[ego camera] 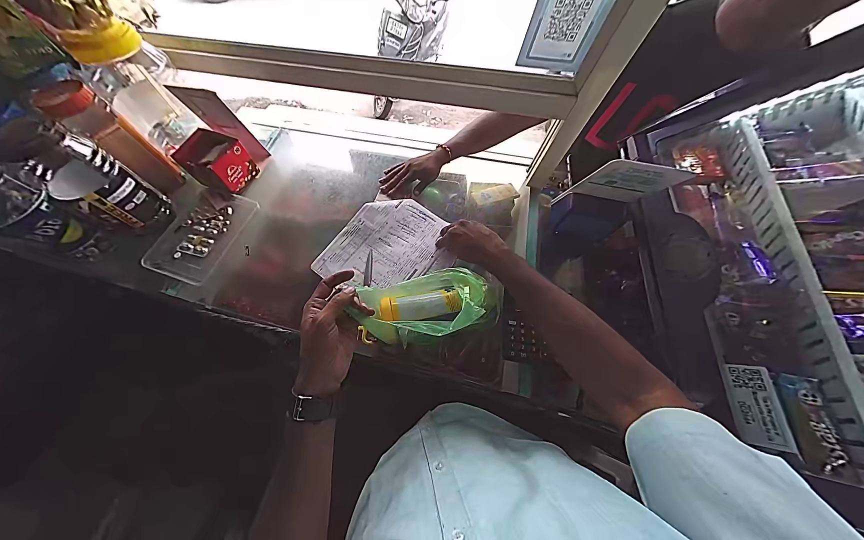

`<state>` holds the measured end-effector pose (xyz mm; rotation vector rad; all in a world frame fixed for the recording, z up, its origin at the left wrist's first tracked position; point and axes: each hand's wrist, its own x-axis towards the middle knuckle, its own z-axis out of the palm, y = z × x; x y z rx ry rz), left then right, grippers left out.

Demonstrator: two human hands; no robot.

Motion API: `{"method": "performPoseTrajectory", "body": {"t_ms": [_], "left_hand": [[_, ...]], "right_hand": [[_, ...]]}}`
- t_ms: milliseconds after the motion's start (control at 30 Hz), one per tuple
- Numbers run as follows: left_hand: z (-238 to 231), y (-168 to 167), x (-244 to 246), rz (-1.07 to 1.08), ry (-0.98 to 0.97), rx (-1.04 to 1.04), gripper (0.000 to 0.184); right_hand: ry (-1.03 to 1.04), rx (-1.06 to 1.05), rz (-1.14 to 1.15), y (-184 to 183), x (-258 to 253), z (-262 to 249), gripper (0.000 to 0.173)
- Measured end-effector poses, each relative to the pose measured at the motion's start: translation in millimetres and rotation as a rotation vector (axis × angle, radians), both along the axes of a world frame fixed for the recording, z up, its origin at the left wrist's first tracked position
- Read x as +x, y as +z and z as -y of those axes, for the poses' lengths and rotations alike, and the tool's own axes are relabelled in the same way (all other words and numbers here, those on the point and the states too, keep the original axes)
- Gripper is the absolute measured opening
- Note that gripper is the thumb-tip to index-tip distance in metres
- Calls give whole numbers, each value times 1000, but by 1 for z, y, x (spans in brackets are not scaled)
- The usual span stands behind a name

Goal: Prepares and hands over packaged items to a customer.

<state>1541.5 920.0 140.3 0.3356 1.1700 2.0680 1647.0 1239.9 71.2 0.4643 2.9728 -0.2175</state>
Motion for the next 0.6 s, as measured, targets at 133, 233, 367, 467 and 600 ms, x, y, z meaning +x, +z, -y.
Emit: {"method": "performPoseTrajectory", "body": {"t_ms": [133,233,367,467,600], "left_hand": [[-1,0,0,16,-12,12,23],[-1,-1,-2,2,-22,6,21],[-4,-2,-2,-7,-43,-1,20],[-3,-4,-3,-4,-79,-5,20],[-1,-6,-6,-1,-89,9,23]], "right_hand": [[-181,-44,-14,9,14,4,28],[-308,-34,-64,5,25,12,20],[-476,-4,-145,0,31,25,9],[-504,-46,-157,1,32,26,12],[-691,-467,-653,7,63,-1,17]]}}
